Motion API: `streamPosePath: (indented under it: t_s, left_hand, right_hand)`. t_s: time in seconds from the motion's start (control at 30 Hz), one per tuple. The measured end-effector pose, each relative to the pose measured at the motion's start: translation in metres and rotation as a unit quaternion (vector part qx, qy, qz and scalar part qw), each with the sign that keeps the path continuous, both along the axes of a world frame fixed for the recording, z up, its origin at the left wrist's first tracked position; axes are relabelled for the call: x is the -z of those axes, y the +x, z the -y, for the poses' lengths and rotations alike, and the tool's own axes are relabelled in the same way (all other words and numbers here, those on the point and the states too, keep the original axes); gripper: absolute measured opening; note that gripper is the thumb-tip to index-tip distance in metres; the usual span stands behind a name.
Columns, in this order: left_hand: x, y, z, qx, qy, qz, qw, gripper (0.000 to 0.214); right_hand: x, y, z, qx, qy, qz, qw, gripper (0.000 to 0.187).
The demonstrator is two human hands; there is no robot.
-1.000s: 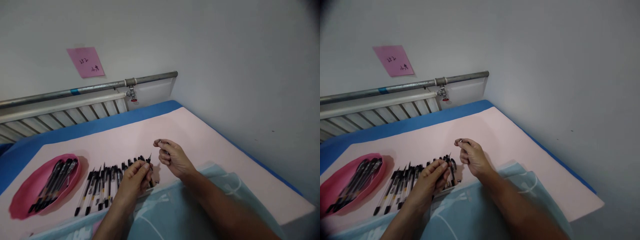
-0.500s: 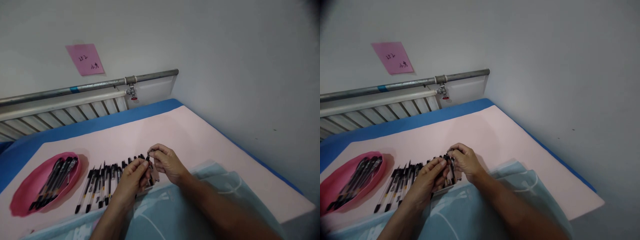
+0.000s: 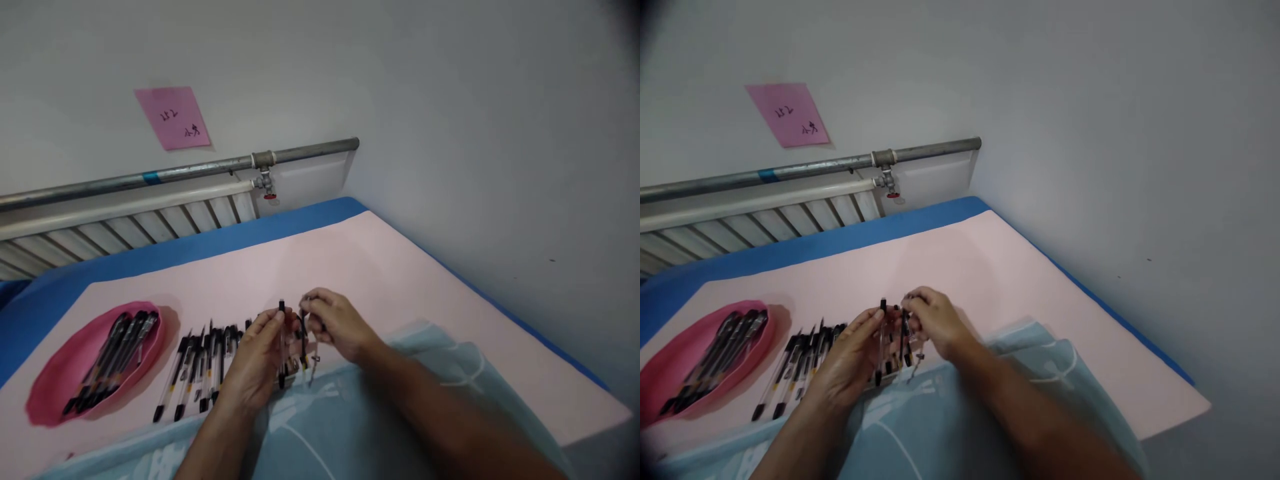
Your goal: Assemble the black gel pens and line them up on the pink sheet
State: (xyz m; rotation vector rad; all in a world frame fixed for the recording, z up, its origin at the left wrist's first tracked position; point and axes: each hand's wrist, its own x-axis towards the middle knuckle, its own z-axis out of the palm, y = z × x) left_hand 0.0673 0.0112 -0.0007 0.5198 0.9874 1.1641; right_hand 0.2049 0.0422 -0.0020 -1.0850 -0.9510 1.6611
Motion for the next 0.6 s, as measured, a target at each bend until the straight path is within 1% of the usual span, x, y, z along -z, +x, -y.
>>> streamPosePath:
  t_s: [0.07,0.13,0.37,0.6]
  left_hand:
    - [-0.002,0.002,0.001,-0.008,-0.013,0.017,1.000,0.022]
    - [-0.004,0.004,0.002,-0.001,-0.018,0.023,1.000,0.022]
    - [-0.003,0.009,0.007,0.024,-0.019,0.033,0.999,0.027]
    - [-0.001,0.008,0.006,0.021,-0.027,0.040,0.999,0.027]
  right_hand:
    - [0.005,-0.012,0.009,-0.038,0.021,0.044,0.998,0.009]
    - [0.008,-0.017,0.013,-0.048,0.045,0.069,0.995,0.011]
    - [0.005,-0.012,0.013,-0.058,0.057,0.111,0.991,0.010]
    - [0.005,-0.012,0.014,-0.084,0.064,0.106,0.989,0.009]
